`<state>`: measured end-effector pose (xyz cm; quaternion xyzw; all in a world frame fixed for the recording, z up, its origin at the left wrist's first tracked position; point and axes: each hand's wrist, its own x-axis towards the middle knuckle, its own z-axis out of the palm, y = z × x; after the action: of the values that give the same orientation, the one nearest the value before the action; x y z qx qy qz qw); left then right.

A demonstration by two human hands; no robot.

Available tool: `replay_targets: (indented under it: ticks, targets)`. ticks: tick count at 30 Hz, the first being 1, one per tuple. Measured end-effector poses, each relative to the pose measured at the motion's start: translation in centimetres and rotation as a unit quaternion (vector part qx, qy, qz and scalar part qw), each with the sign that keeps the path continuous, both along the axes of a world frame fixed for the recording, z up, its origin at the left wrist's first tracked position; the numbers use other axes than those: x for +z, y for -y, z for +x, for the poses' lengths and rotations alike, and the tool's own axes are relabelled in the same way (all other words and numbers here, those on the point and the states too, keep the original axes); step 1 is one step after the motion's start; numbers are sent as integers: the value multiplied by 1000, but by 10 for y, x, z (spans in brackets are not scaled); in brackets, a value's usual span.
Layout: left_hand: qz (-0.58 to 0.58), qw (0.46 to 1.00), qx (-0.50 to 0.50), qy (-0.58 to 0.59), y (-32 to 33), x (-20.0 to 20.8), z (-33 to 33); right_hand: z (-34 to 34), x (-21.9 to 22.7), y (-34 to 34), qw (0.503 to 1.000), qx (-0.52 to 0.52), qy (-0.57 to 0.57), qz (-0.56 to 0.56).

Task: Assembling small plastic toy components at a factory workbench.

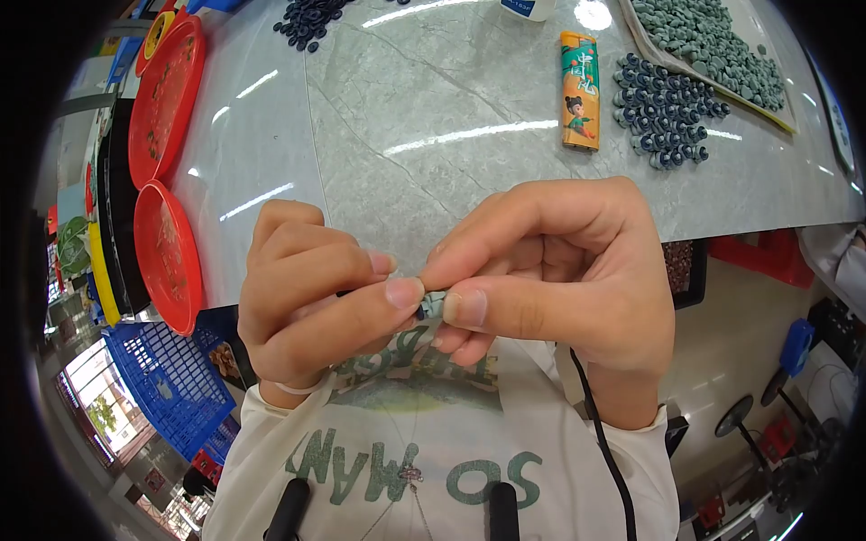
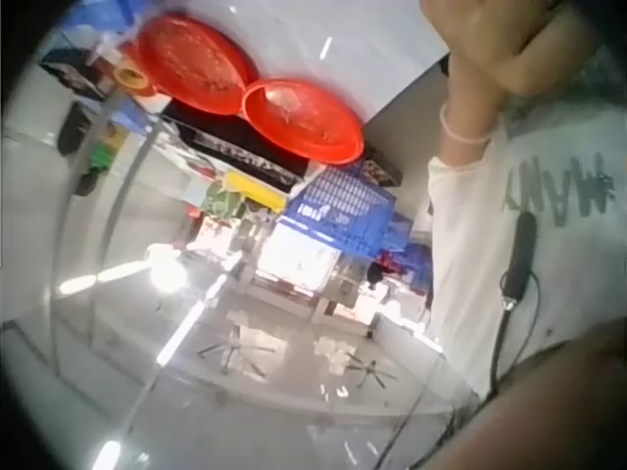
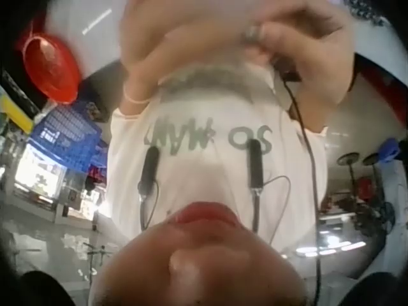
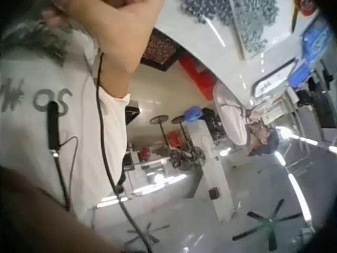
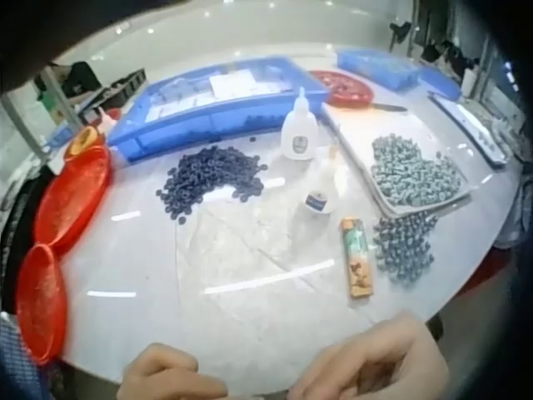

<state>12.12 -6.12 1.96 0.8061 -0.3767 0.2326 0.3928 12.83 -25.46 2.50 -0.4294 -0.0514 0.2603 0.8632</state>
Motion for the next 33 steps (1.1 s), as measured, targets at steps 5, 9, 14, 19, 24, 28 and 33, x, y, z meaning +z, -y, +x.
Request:
replay_targets:
  ticks: [5, 9, 14, 19, 24, 28, 33]
  targets:
    - [19, 1000, -17, -1, 1, -1, 1, -2, -3, -3, 999, 3, -28, 39]
    - [-98, 993, 30, -61, 9, -9, 3, -5, 5, -12, 995, -63, -78, -8]
    - [-169, 965, -13, -198, 10, -5, 0, -10, 0, -16, 988, -140, 15, -57]
    - [-146, 978, 4, -148, 10, -8, 2, -8, -7, -8, 986, -123, 83, -80]
    - [-198, 961, 20, -191, 8, -18, 0, -2, -2, 37, 880, -349, 198, -256]
    - [-144, 962, 24, -231, 5, -30, -1, 0, -10, 84, 773, -417, 188, -439]
    - [-90, 971, 8, -223, 9, -29, 1, 5, -26, 104, 690, -359, 217, -590]
